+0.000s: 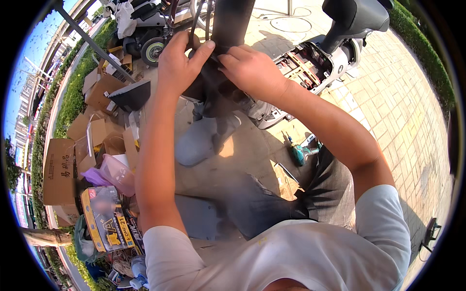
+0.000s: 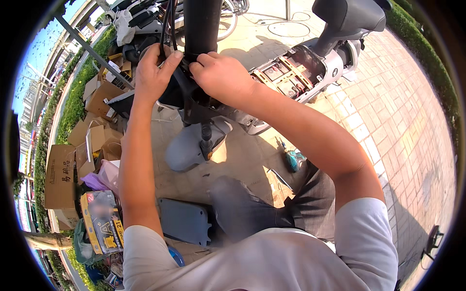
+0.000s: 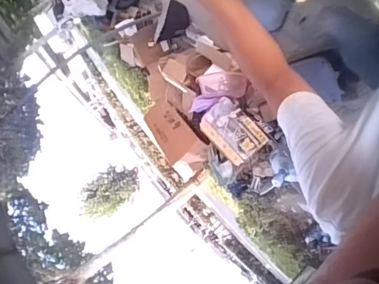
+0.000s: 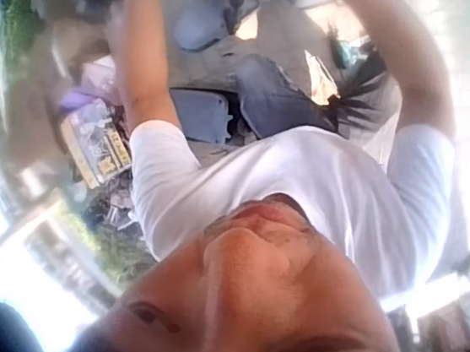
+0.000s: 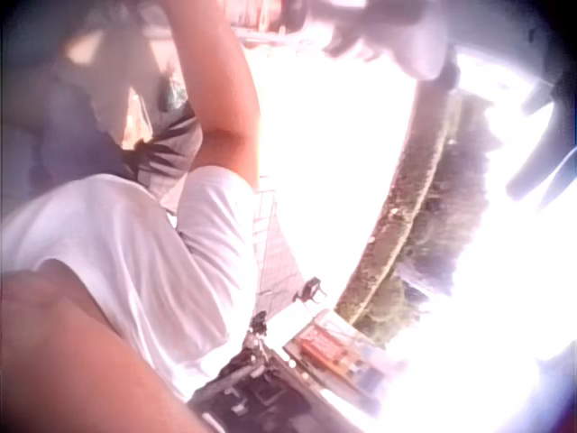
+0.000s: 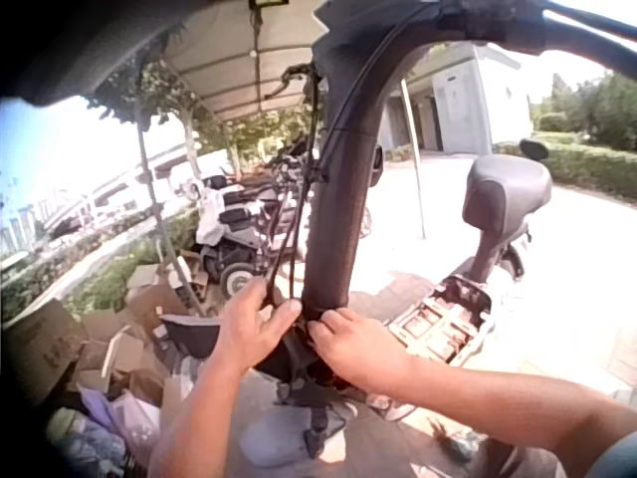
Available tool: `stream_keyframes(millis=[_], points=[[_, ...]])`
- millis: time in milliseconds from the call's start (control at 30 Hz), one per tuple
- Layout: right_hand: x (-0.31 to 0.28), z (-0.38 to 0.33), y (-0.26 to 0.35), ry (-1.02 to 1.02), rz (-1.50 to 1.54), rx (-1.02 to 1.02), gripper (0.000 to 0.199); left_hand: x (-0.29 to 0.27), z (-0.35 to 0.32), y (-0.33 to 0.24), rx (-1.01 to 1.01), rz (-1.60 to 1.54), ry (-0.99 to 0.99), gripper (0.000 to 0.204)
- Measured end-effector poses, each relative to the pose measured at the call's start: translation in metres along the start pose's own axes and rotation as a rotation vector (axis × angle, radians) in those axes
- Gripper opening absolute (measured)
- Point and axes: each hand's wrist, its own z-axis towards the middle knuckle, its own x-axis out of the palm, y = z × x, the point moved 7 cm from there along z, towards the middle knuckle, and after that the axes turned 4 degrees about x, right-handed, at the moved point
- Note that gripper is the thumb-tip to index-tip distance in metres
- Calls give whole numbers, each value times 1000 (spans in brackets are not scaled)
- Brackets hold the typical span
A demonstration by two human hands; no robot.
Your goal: The person assembles the front section of an electric scooter. They attach a black plastic cover to the handlebar stem, secure it with screws using a screwdriver, and then place a grey footboard panel onto the scooter's frame.
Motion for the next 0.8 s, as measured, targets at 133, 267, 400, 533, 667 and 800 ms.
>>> stream_keyframes(millis=[133, 267, 400, 533, 667, 800], points=[[2, 4, 3, 87, -83, -25, 11, -2, -1, 12, 34, -152, 19, 26], [-4, 9, 10, 155, -173, -152, 12, 5, -10, 24, 10, -151, -55, 29], [-5, 11, 15, 204, -225, -210, 13, 13, -16, 30, 39, -101, -168, 28], [-5, 11, 19, 162, -227, -229, 11, 17, -15, 34, 36, -59, -201, 27], [-4, 10, 17, 115, -207, -202, 11, 18, -15, 36, -29, 3, -170, 29], [-6, 8, 19, 50, -185, -208, 12, 17, -11, 38, -56, -2, -172, 26]])
